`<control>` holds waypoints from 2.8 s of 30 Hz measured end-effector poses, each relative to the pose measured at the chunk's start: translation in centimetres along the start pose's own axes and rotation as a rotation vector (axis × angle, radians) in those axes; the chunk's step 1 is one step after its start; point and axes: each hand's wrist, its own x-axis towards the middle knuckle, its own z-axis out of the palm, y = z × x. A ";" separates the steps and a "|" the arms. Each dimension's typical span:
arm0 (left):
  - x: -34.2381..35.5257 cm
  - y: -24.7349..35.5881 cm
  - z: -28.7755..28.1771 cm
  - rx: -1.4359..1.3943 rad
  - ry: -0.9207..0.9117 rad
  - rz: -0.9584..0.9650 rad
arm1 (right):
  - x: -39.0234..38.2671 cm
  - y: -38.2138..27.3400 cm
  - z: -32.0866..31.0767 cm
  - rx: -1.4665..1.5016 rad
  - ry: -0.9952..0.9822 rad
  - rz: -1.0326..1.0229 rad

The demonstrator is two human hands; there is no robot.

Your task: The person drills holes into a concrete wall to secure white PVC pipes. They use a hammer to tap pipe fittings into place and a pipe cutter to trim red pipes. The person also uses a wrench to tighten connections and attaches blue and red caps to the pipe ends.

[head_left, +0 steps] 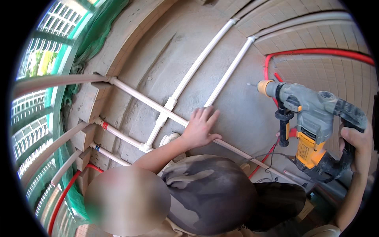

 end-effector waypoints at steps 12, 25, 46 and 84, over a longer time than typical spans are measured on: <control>13.5 15.2 1.9 -1.441 0.287 0.042 | 0.4 -5.5 0.2 -0.259 0.122 -0.236; 12.3 15.4 -1.3 -1.581 0.138 -0.189 | -2.6 -8.7 3.7 -0.171 0.001 -0.160; 25.0 14.3 -8.0 -1.858 0.065 0.132 | 2.8 -11.7 2.2 -0.068 0.188 -0.303; 27.5 15.1 -5.8 -1.576 0.438 -0.197 | 4.9 -7.6 0.4 -0.112 0.117 -0.249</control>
